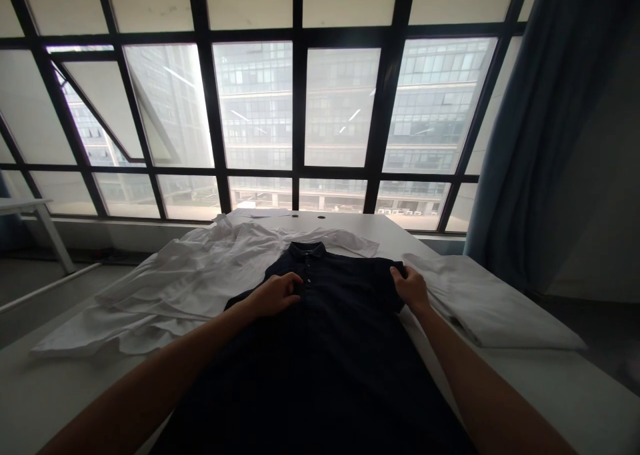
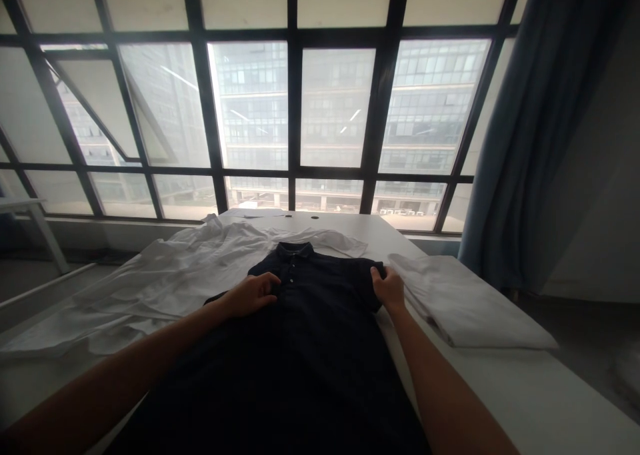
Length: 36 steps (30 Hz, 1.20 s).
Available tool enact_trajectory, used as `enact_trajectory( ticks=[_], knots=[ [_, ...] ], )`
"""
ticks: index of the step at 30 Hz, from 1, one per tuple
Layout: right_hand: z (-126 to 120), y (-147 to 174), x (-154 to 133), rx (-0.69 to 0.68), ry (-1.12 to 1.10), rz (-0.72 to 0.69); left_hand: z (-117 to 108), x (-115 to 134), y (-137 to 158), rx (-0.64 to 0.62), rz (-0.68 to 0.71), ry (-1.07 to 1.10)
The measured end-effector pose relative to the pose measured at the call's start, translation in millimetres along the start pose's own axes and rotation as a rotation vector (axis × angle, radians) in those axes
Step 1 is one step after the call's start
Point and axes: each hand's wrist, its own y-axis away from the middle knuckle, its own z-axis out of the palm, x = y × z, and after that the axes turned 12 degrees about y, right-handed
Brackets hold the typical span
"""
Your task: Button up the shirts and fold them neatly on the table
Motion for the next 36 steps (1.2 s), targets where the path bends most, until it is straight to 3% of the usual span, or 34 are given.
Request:
enact_trajectory(
  ticks=[2, 6, 8, 10, 13, 14, 15, 20, 27, 36],
  knots=[
    [0, 3, -7, -0.003, -0.016, -0.025, 0, 0, -8, 0.119, -0.033, 0.071],
    [0, 7, -16, -0.022, -0.033, -0.081, -3, 2, -25, 0.602, -0.042, 0.151],
    [0, 8, -17, -0.028, -0.025, -0.108, 0, 2, -26, 0.675, 0.011, 0.153],
    [0, 8, -16, -0.036, -0.006, -0.12, 8, 1, -22, 0.487, 0.049, 0.139],
    [-1, 9, -13, -0.052, 0.026, -0.136, 21, -3, -14, -0.015, 0.033, 0.107],
    [-2, 9, -13, -0.057, 0.031, -0.142, 23, -4, -13, -0.104, 0.025, 0.085],
    [-3, 9, -14, -0.062, 0.031, -0.15, 23, -6, -14, -0.129, 0.027, 0.055],
    [-10, 18, -32, -0.093, -0.018, -0.205, 4, -32, -26, 0.06, 0.007, -0.187],
    [-9, 41, -90, -0.168, 0.028, -0.34, -2, -83, -21, -0.176, -0.305, -0.36],
    [17, 98, -162, -0.392, 0.255, -0.68, 4, -82, -18, -0.165, -0.324, -0.409]
  ],
)
